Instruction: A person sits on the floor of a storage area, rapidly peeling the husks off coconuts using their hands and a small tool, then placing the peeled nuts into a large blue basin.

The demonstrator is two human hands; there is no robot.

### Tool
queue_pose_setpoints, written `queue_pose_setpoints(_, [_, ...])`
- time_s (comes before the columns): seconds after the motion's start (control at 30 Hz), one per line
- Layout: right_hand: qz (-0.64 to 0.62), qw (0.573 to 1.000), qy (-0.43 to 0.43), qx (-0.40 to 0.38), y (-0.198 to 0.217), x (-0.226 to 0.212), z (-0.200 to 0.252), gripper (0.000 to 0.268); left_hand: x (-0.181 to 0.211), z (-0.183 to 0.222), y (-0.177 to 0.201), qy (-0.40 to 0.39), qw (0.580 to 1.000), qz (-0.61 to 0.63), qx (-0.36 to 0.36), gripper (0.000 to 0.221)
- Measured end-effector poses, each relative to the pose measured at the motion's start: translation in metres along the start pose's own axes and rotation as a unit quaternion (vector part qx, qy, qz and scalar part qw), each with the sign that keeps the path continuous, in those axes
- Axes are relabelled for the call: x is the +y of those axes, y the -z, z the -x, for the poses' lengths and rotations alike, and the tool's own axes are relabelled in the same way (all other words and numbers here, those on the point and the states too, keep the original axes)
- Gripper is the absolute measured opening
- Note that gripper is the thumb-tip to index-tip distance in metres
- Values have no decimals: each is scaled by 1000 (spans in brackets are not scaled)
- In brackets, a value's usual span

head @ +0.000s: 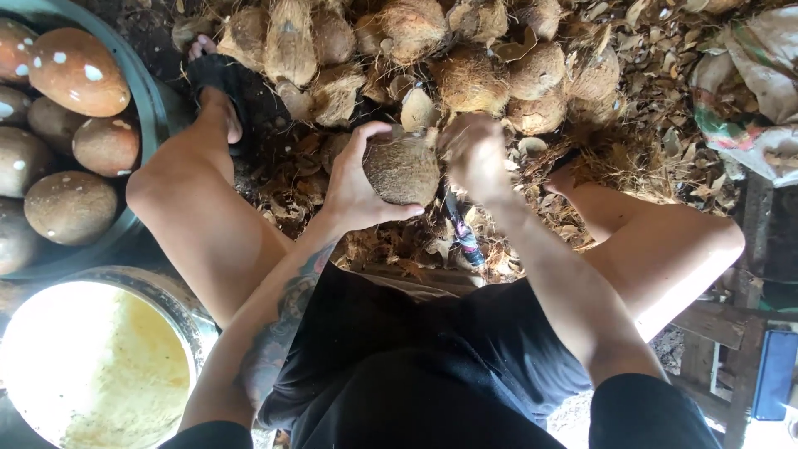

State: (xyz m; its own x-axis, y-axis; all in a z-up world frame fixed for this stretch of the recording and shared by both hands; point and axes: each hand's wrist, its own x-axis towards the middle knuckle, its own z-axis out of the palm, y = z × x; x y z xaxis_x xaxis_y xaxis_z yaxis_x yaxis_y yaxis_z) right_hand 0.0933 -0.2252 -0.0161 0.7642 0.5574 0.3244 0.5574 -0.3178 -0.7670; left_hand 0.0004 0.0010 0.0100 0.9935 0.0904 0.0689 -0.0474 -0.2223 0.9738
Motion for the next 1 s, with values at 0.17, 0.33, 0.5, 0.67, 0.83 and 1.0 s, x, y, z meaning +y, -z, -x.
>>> queue_pose_setpoints(0.17, [-103, 958, -266, -35, 41, -26, -11, 9, 14, 1, 1, 6, 997, -67, -47, 127])
queue_pose_setpoints(0.33, [-186, 976, -104, -53, 12, -33, -15, 20, 16, -4, -6, -21, 993, -82, -79, 137])
queue_pose_setpoints(0.5, [40, 994, -73, -64, 9, -7, -5, 34, 20, 4, -7, -24, 980, -143, -134, 140])
queue_pose_setpoints(0.67, [-111, 988, -89, -58, 19, -33, -20, 11, 16, 6, -8, -59, 983, -135, -106, 148])
queue_pose_setpoints(0.83, [-113, 986, 28, -120, 18, -88, -37, 17, -33, 5, -23, -73, 973, -194, -104, 154])
queue_pose_setpoints(1.0, [22, 993, 42, -105, 5, -1, -7, 21, 2, 7, -23, -81, 971, -174, -142, 153])
